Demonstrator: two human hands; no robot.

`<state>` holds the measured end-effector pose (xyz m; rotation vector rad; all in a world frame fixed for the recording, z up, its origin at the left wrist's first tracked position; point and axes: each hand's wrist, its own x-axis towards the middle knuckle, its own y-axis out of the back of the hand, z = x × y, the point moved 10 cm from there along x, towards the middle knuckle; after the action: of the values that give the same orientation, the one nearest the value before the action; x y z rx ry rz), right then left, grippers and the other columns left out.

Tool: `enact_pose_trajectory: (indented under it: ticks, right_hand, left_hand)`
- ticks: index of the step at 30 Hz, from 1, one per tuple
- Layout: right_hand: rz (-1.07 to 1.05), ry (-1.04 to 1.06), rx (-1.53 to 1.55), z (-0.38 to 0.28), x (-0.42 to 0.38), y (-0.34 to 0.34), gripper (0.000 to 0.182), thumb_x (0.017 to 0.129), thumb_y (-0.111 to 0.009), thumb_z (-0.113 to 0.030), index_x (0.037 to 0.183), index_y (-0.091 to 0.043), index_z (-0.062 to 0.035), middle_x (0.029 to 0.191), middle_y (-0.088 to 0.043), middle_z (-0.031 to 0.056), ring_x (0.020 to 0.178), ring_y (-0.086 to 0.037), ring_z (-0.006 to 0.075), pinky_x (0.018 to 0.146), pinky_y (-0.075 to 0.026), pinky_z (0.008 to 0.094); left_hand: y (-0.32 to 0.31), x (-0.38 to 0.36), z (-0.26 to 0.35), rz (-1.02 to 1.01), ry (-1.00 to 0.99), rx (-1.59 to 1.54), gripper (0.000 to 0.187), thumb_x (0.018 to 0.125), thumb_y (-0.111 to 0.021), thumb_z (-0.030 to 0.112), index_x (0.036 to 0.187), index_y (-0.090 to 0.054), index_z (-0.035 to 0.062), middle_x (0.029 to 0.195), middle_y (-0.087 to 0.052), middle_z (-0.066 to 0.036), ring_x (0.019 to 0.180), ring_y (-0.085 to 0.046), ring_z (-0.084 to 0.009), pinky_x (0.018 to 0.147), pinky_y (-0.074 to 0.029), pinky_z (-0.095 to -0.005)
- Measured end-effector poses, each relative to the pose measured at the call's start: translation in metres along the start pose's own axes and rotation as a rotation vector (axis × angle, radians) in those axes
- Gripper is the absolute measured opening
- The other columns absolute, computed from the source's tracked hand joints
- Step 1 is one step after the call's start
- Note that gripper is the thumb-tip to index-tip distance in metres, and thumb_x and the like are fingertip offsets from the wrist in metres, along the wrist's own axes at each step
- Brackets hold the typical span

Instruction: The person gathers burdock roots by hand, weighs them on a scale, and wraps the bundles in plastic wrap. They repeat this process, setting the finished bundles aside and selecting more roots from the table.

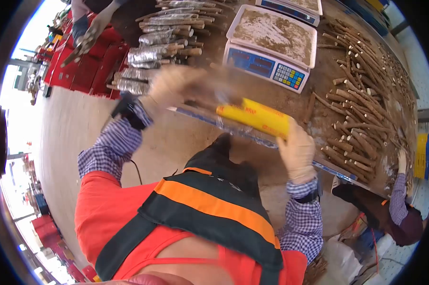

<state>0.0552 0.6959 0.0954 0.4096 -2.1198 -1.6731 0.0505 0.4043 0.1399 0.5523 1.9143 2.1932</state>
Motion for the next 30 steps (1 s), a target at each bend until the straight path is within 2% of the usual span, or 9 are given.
enact_pose_trajectory:
  ticks: [4,6,7,9,13,14,18,23,30]
  right_hand:
    - [-0.186,-0.376,0.463,0.034,-0.019,-0.027,0.054,0.079,-0.072,-0.023,0.126,-0.052,-0.005,0.1,-0.066,0.0138,0.085,-0.065,0.0296,0.076,-0.053,0.0376]
    - [-0.289,-0.344,0.501,0.019,-0.029,-0.043,0.047,0.082,-0.069,-0.024,0.124,-0.056,-0.0075,0.104,-0.066,0.0151,0.085,-0.067,0.0285,0.076,-0.053,0.0355]
    - [-0.275,-0.311,0.446,0.01,-0.027,-0.042,0.045,0.083,-0.068,-0.026,0.122,-0.057,-0.0077,0.107,-0.065,0.0164,0.09,-0.066,0.0303,0.079,-0.052,0.0372]
    - [-0.17,-0.338,0.408,0.009,-0.032,-0.034,0.044,0.085,-0.064,-0.03,0.122,-0.057,-0.0071,0.111,-0.064,0.018,0.102,-0.062,0.035,0.084,-0.051,0.0411]
    - [-0.173,-0.601,0.483,0.043,-0.074,-0.037,0.04,0.085,-0.066,-0.026,0.117,-0.059,-0.0032,0.098,-0.068,0.0146,0.089,-0.066,0.0276,0.08,-0.052,0.0362]
    - [-0.158,-0.65,0.475,0.058,-0.088,-0.034,0.04,0.085,-0.066,-0.026,0.117,-0.059,-0.0032,0.098,-0.068,0.0146,0.089,-0.066,0.0276,0.08,-0.052,0.0362]
    - [-0.218,-0.83,0.489,0.119,-0.118,-0.03,0.039,0.084,-0.067,-0.028,0.114,-0.061,-0.0031,0.097,-0.069,0.0143,0.09,-0.066,0.027,0.083,-0.052,0.0361]
    - [0.044,-1.02,0.64,0.236,-0.158,-0.004,0.04,0.086,-0.067,-0.03,0.113,-0.063,-0.0014,0.097,-0.07,0.014,0.083,-0.068,0.0211,0.078,-0.052,0.0312]
    - [0.298,-1.026,0.777,0.36,-0.139,0.032,0.041,0.087,-0.065,-0.031,0.118,-0.063,-0.0056,0.103,-0.07,0.0143,0.09,-0.068,0.024,0.083,-0.051,0.0321]
  left_hand:
    - [-0.017,0.012,-0.246,0.06,0.235,0.216,0.05,0.079,-0.068,0.027,0.127,-0.058,0.0185,0.123,-0.061,-0.009,0.11,-0.057,-0.0271,0.093,-0.044,-0.0431]
    - [-0.024,0.011,-0.295,0.118,0.023,0.139,0.05,0.08,-0.068,0.03,0.127,-0.057,0.0148,0.117,-0.064,-0.013,0.105,-0.059,-0.033,0.092,-0.044,-0.044]
    - [-0.062,0.016,-0.323,-0.335,0.206,-0.103,0.056,0.081,-0.068,0.032,0.13,-0.055,0.0093,0.119,-0.064,-0.014,0.108,-0.058,-0.035,0.096,-0.043,-0.0436]
    - [-0.11,0.016,-0.357,-0.353,0.154,-0.544,0.062,0.084,-0.066,0.025,0.138,-0.046,0.002,0.135,-0.054,-0.017,0.124,-0.052,-0.0296,0.106,-0.039,-0.0396]
    - [-0.161,0.02,-0.449,-0.575,0.117,-0.302,0.057,0.086,-0.06,0.014,0.14,-0.043,0.0056,0.138,-0.049,-0.018,0.13,-0.046,-0.0307,0.108,-0.037,-0.0383]
    - [-0.213,0.023,-0.506,-0.643,-0.165,-0.484,0.061,0.083,-0.064,0.019,0.139,-0.045,0.0052,0.128,-0.058,-0.019,0.122,-0.054,-0.0321,0.102,-0.042,-0.0402]
    - [-0.125,0.098,-0.328,-1.034,-0.07,0.823,0.04,0.08,-0.068,0.025,0.113,-0.065,0.004,0.108,-0.067,-0.021,0.104,-0.064,-0.0343,0.087,-0.05,-0.042]
    - [-0.094,0.195,0.054,-0.624,-0.311,-0.792,0.031,0.091,-0.063,0.022,0.114,-0.065,0.001,0.101,-0.07,-0.017,0.093,-0.068,-0.0247,0.081,-0.051,-0.0305]
    - [-0.192,0.349,0.372,-0.413,-0.302,-1.029,0.047,0.089,-0.065,0.034,0.126,-0.056,0.0058,0.116,-0.065,-0.016,0.099,-0.066,-0.0276,0.086,-0.051,-0.0363]
